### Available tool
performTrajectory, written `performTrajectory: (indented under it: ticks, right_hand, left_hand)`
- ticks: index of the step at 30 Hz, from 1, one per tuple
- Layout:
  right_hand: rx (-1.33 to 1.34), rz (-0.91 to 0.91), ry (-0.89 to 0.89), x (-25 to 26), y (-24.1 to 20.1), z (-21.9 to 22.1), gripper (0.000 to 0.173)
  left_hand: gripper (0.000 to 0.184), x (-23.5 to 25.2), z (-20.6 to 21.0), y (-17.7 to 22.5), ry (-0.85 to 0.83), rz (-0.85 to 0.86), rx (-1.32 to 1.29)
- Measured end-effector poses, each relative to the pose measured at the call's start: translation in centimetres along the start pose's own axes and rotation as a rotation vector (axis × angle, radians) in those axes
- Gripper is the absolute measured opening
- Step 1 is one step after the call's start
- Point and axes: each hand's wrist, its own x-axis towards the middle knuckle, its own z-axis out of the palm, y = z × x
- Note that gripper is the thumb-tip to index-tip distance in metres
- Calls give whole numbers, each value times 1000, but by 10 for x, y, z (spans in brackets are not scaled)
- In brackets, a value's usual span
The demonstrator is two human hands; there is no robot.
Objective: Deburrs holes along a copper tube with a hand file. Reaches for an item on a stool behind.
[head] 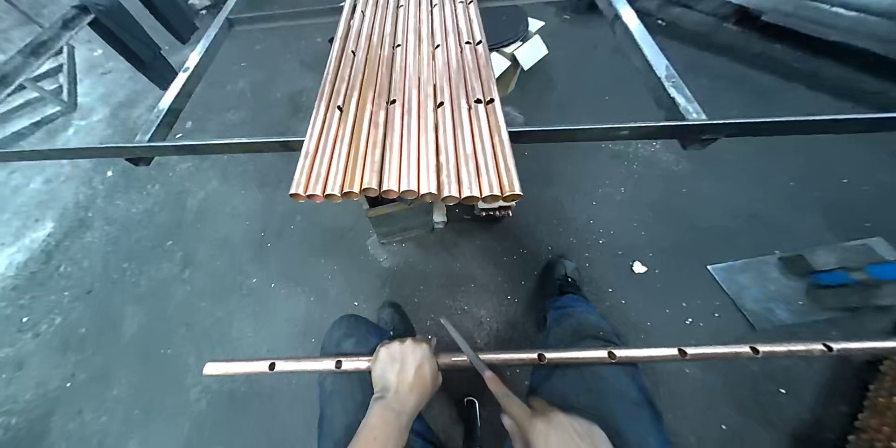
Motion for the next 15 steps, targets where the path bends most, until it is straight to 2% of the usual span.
performTrajectory:
  ticks: [2, 4, 6, 8, 10, 15]
  right_hand:
    - [-27, 73, -112, 43, -9, -18, 52]
    - [-6, 106, -196, 54, -7, -33, 51]
    - [51, 91, -92, 24, 12, -41, 51]
    - [109, 76, 60, -11, 39, -46, 50]
    - [138, 77, 110, -39, 65, -52, 51]
    - [207, 74, 166, -62, 96, -46, 52]
  left_hand:
    - [50, 0, 6, 0, 53, 5, 12]
    - [51, -1, 14, -3, 158, 8, 23]
    - [44, -6, 15, -2, 173, 15, -18]
    - [70, -12, 7, 3, 121, 87, -82]
    - [81, -16, 10, 6, 123, 196, -85]
    - [72, -12, 31, 8, 389, 273, -27]
